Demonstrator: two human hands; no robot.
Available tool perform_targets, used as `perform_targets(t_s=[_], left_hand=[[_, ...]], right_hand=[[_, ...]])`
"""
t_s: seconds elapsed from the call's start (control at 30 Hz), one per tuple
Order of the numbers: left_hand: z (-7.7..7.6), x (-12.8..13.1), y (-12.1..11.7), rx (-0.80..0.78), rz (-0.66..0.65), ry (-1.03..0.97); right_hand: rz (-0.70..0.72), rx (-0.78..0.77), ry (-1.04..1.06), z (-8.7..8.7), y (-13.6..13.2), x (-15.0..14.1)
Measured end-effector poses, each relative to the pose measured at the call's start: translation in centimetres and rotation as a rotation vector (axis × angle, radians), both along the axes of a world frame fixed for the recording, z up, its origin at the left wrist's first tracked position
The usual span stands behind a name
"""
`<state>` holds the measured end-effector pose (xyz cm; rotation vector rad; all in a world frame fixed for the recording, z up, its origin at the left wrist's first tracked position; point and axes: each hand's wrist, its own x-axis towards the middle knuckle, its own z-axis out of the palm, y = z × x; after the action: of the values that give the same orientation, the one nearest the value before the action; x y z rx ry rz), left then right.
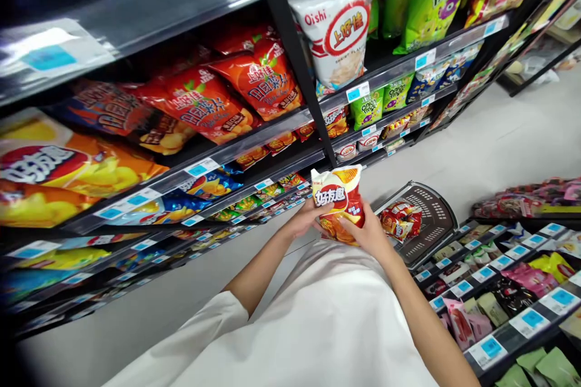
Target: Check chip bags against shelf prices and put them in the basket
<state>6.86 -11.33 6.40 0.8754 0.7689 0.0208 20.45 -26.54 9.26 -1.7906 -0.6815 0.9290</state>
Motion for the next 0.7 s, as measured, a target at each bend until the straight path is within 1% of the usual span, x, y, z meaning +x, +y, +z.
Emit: perform_targets(t_s=[0.03, 0.1, 0.17, 0.27, 0.3, 0.4, 0.47, 0.53, 0.7], left_hand=[[-0.4, -0.4, 0.5, 0.006, 0.051, 0.011], [-1.6, -1.2, 1.8, 0.009, 0.157, 0.042], [-3.4, -2.1, 3.4, -0.017, 0.267, 0.085], [-6.5, -3.6, 6.4, -0.06, 0.497, 0.209], [-7.4, -4.2, 7.5, -0.048, 0.576, 0.253], [-9.7, -6.1, 10.9, 0.051, 0.738, 0.329], [-10.8, -7.4, 13.3, 0.122, 0.829, 0.362], [-11.5, -8.7, 15.7, 0.169, 0.905, 0.39], [-12.9, -11.6, 20.5, 0.212, 0.985, 0.392]], right_hand=[[-0.03, 0.013, 0.018, -0.2, 0.3, 0.0], [-0.124, 0.041, 0.048, -0.7, 0.5, 0.1], [-0.208, 0.058, 0.065, -1.3, 0.3, 0.4], [-0.3, 0.058, 0.073, -2.4, -0.5, 0.9], [-0.334, 0.052, 0.084, -2.9, -0.8, 1.0], [-0.453, 0.023, 0.125, -4.3, -1.1, 1.0], [-0.518, -0.007, 0.148, -5.3, -0.8, 0.7], [-0.552, -0.036, 0.168, -6.2, -0.1, 0.1], [-0.561, -0.083, 0.213, -8.2, 2.2, -1.7]])
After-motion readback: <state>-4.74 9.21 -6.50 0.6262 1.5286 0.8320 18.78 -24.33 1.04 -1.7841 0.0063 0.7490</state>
